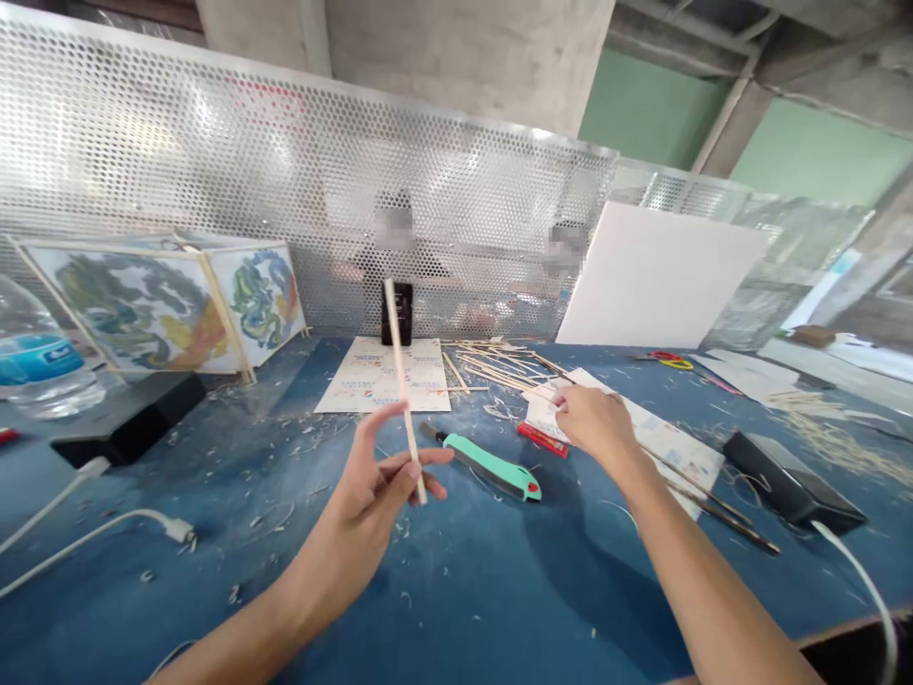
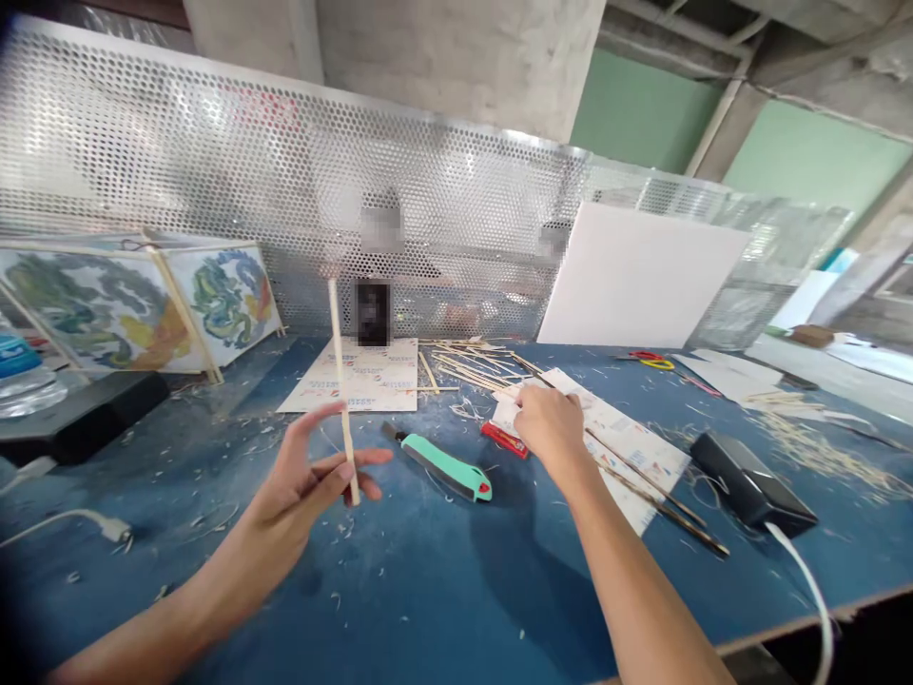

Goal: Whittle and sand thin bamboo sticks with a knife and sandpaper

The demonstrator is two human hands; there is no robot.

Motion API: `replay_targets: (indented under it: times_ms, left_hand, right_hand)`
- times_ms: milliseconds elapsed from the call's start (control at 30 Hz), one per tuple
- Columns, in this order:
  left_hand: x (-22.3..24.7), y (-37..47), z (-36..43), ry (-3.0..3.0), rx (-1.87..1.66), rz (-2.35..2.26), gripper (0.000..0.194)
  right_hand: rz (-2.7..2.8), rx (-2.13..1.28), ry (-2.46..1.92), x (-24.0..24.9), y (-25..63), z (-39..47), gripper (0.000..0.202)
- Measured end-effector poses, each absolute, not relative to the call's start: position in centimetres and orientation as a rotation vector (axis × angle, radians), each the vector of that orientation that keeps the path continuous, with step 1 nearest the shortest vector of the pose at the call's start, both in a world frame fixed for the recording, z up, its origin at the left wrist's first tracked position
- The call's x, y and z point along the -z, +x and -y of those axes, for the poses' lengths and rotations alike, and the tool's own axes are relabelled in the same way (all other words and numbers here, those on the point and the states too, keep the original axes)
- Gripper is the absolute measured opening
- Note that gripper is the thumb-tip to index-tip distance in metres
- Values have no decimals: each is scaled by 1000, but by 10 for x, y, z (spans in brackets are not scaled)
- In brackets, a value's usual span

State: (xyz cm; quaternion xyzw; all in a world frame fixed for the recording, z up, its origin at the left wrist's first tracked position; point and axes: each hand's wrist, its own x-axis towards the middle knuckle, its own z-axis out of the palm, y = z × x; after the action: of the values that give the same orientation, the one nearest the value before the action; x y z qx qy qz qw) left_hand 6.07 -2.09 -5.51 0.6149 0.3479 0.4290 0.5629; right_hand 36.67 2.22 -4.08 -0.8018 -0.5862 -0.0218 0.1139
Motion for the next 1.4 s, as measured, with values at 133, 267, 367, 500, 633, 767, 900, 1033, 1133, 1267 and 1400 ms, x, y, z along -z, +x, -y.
replay_targets:
  times_ms: [133,267,367,500,633,767,900,1033,1133,1267,1400]
  left_hand:
    - [55,60,15,1215,-981,-837,50]
    - [58,58,10,1254,-1032,-848,20]
    - [58,56,10,1311,-1078,-813,17]
    - [55,54,13,1413,-1052,-800,15]
    - [54,55,12,1535,-1049,-791,11]
    - [58,58,8,1528,-1023,-783,11]
    - [59,57,6,1547,-983,-818,14]
    - [56,56,9,1596,-909,-822,20]
    - [55,59,13,1586,-881,-797,26]
    - [58,63,15,1499,-916,-950,42]
    - [59,64,12,1373,-763,-829,27]
  right_hand:
    - [1843,-146,-1870,33,326,-6,20]
    - [1668,-977,-1230,44,285,10,17]
    - [1508,-1210,-1180,54,270,14,19]
    - [1373,-1417,-1163,63,260,16,21]
    - [1378,-1460,-1091,72,254,19,29]
    - [1482,-1467,-1026,75,252,20,30]
    - [1586,-1557,-925,72,252,23,18]
    - [1618,-1586,-862,73,250,24,14]
    - [1611,-1553,-874,76,249,23,18]
    - [1552,-1427,-848,74,251,20,21]
    - [1523,-1380,-820,69,255,19,20]
